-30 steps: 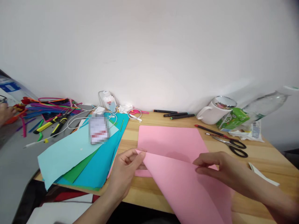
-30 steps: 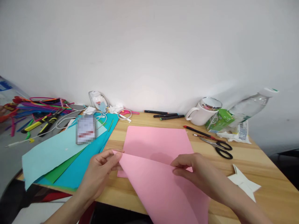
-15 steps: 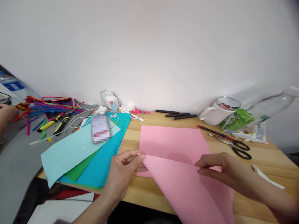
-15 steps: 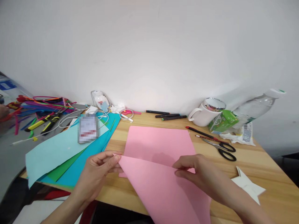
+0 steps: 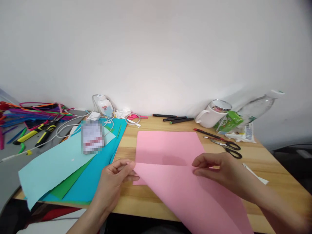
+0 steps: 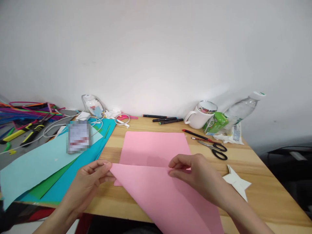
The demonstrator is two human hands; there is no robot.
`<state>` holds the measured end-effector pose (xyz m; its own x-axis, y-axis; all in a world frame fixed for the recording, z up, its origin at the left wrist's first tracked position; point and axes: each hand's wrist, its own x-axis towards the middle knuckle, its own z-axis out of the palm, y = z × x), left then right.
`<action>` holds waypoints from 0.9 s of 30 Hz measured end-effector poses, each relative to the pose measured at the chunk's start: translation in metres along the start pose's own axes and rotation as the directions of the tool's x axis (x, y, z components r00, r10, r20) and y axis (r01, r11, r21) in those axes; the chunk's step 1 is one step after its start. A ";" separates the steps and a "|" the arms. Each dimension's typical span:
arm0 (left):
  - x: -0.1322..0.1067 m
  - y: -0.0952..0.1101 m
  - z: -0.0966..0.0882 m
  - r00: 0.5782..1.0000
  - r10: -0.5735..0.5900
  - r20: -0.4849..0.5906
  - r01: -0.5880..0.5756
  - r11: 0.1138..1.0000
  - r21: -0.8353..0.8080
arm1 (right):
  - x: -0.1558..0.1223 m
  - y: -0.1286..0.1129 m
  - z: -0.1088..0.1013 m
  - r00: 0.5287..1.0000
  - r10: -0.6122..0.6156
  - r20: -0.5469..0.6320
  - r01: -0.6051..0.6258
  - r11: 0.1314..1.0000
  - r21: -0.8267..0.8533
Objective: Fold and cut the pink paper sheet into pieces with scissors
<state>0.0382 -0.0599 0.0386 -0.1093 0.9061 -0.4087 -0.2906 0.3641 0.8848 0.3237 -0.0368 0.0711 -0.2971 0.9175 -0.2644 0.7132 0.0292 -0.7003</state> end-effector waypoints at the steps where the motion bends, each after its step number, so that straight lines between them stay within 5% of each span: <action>1: 0.000 -0.001 -0.001 1.000 -0.007 0.007 0.007 1.000 -0.003 | -0.003 0.000 0.001 1.000 -0.004 -0.029 0.004 1.000 -0.003; 17: -0.007 0.005 -0.006 0.999 -0.025 -0.046 0.023 0.999 -0.045 | -0.019 -0.007 0.002 0.987 0.001 -0.161 -0.010 0.998 -0.059; 27: -0.007 0.003 -0.009 0.997 -0.039 -0.060 0.036 0.998 -0.057 | -0.020 -0.009 0.001 0.990 0.009 -0.142 -0.014 0.999 -0.036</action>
<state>0.0300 -0.0673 0.0423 -0.1546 0.8767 -0.4556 -0.3482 0.3832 0.8555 0.3223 -0.0560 0.0824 -0.1975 0.9649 -0.1733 0.7400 0.0307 -0.6719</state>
